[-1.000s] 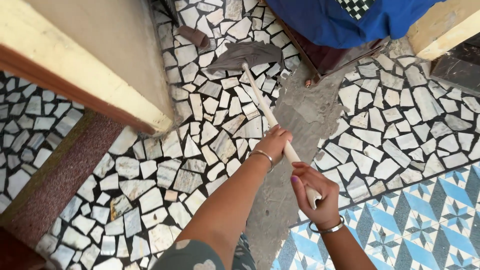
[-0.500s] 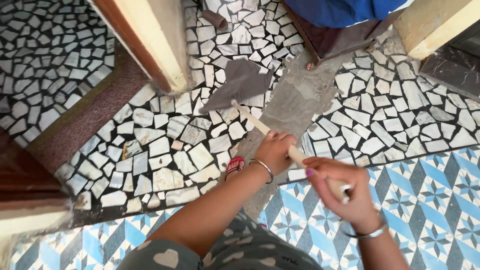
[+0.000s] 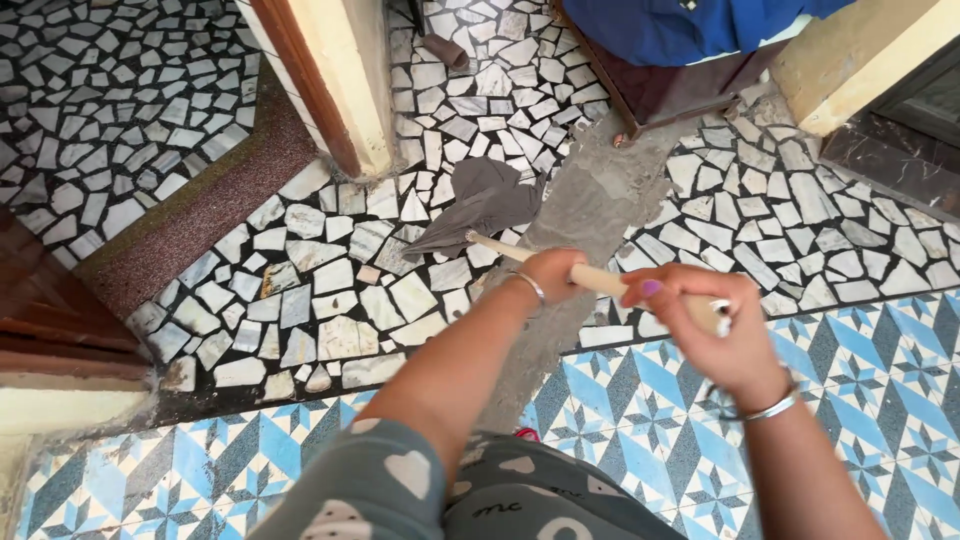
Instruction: The recorder uses a squeegee to clean a cloth on the floor and then washes the cloth in a bucket of water.
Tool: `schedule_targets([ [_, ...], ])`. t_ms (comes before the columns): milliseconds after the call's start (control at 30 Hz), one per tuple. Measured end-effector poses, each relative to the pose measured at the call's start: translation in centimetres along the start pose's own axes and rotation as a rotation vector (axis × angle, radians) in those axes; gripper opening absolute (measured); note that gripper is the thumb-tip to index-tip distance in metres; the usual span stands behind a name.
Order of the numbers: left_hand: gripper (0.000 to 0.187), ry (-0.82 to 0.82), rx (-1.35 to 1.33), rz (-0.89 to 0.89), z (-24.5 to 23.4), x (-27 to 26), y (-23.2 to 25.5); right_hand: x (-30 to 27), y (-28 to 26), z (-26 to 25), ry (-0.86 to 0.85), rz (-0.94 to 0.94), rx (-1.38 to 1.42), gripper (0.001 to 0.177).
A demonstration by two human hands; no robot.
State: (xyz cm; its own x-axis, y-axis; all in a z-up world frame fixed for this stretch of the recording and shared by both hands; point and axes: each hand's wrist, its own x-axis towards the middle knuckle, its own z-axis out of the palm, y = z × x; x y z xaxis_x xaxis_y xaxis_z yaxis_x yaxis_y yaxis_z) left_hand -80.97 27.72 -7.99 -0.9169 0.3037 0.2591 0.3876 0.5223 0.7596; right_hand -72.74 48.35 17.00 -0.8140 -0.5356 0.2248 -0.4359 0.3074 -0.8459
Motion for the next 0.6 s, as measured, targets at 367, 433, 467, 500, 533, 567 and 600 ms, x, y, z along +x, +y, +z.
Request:
schedule_targets([
  [367, 0.014, 0.339, -0.039, -0.343, -8.6, -10.5, 4.5, 3.3, -9.0, 7.4, -0.254, -0.135, 0.069, 0.024],
  [433, 0.015, 0.422, -0.029, -0.354, -11.5, -14.5, 5.5, 3.7, -11.8, 10.0, -0.295, -0.155, 0.096, 0.024],
  [467, 0.014, 0.460, 0.004, -0.377, -12.8, -16.6, 6.2, 3.7, -13.5, 11.1, -0.324, -0.188, 0.059, 0.025],
  [500, 0.012, 0.498, 0.038, -0.399, -14.1, -18.7, 7.2, 3.7, -15.2, 12.1, -0.352, -0.222, 0.023, 0.026],
  [533, 0.012, 0.504, 0.045, -0.406, -15.2, -21.2, 7.6, 3.5, -16.7, 13.6, -0.358, -0.227, 0.030, 0.026],
  [567, 0.014, 0.541, 0.065, -0.420, -16.2, -23.6, 8.1, 3.3, -18.2, 15.0, -0.398, -0.224, 0.018, 0.024],
  [600, 0.016, 0.577, 0.087, -0.435, -17.2, -25.9, 8.6, 3.1, -19.7, 16.3, -0.438, -0.222, 0.007, 0.021],
])
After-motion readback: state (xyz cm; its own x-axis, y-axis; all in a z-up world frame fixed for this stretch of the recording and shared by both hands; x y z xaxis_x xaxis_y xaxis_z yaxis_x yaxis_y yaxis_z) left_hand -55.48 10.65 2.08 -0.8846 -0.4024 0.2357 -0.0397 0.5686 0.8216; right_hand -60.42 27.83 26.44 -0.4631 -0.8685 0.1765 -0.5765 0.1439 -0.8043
